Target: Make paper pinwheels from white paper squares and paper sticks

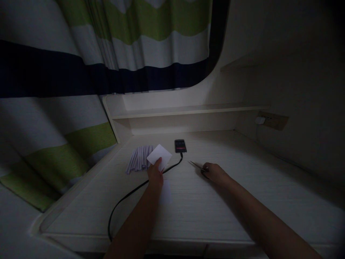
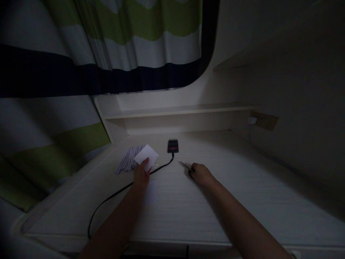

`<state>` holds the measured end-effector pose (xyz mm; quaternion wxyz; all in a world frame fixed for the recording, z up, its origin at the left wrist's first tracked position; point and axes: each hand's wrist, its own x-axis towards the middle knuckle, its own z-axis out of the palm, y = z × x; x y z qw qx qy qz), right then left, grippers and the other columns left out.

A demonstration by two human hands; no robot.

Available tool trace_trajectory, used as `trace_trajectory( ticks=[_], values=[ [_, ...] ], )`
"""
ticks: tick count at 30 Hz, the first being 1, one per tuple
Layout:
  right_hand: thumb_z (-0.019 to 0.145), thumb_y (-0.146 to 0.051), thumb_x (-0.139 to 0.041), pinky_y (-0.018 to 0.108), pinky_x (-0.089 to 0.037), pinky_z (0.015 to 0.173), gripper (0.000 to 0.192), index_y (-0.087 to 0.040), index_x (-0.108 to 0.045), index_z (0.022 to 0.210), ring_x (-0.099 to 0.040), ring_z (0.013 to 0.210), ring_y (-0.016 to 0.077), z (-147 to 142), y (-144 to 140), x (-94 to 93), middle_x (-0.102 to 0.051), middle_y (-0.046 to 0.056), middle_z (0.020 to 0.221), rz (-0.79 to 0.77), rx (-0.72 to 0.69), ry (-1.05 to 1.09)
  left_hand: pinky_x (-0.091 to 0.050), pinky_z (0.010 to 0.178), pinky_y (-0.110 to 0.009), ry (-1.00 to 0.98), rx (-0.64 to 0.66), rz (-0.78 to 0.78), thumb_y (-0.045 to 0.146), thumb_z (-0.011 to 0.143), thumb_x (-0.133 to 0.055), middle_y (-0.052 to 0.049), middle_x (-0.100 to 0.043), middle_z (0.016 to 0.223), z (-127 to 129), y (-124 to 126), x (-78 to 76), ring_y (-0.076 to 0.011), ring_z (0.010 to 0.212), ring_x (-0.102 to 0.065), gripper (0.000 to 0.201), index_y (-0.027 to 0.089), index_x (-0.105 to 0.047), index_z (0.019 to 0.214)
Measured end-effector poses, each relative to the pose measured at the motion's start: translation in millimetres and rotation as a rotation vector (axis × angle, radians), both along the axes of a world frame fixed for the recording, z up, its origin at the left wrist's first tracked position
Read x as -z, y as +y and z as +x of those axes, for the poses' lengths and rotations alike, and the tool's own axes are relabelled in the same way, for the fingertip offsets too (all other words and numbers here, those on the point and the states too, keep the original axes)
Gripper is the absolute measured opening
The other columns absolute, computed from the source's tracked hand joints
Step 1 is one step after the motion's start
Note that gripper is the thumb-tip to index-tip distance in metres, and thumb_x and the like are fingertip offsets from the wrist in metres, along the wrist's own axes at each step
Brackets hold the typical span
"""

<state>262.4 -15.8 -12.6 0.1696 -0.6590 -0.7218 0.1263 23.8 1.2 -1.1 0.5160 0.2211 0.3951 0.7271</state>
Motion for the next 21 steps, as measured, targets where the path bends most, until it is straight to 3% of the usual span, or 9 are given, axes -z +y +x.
trace_trajectory(
  ticks=[7, 14, 18, 21],
  values=[
    [0.072, -0.028, -0.046, 0.026, -0.034, 0.058, 0.022, -0.014, -0.063, 0.076, -0.059, 0.075, 0.0222, -9.9, -5.9, -1.2, -0.064, 0.013, 0.079, -0.023, 0.045, -0.132, -0.048, 0.071, -0.027, -0.023, -0.068, 0.019, 0.014, 0.059, -0.064, -0.005, -0.064, 0.087, 4.0, -3.6, -5.8, -0.0177, 0.085, -0.059, 0.028, 0.017, -0.06, 0.086],
    [0.074, -0.032, -0.045, 0.024, -0.034, 0.055, 0.026, -0.015, -0.06, 0.087, -0.059, 0.073, 0.0193, -14.4, -11.4, -5.1, -0.064, 0.011, 0.083, -0.04, 0.045, -0.157, -0.048, 0.073, -0.025, -0.019, -0.142, 0.03, 0.016, 0.064, -0.06, -0.005, -0.063, 0.094, -3.9, -1.7, -6.4, -0.0177, 0.096, -0.055, 0.023, 0.019, -0.058, 0.087],
    [0.071, -0.032, -0.048, 0.025, -0.034, 0.052, 0.024, -0.015, -0.062, 0.082, -0.06, 0.071, 0.0203, -21.8, -15.0, -7.1, -0.064, 0.011, 0.081, -0.062, 0.042, -0.183, -0.046, 0.077, -0.025, -0.007, -0.135, 0.044, 0.017, 0.066, -0.059, -0.005, -0.063, 0.093, -3.3, -1.9, -6.7, -0.0177, 0.099, -0.053, 0.022, 0.019, -0.058, 0.088],
    [0.068, -0.031, -0.051, 0.026, -0.035, 0.052, 0.022, -0.015, -0.064, 0.076, -0.06, 0.07, 0.0219, -31.4, -19.7, -7.0, -0.064, 0.011, 0.078, -0.072, 0.017, -0.211, -0.044, 0.08, -0.026, 0.03, -0.051, 0.076, 0.016, 0.065, -0.06, -0.005, -0.063, 0.089, -3.0, -4.8, -7.6, -0.0179, 0.1, -0.053, 0.025, 0.018, -0.058, 0.09]
  ],
)
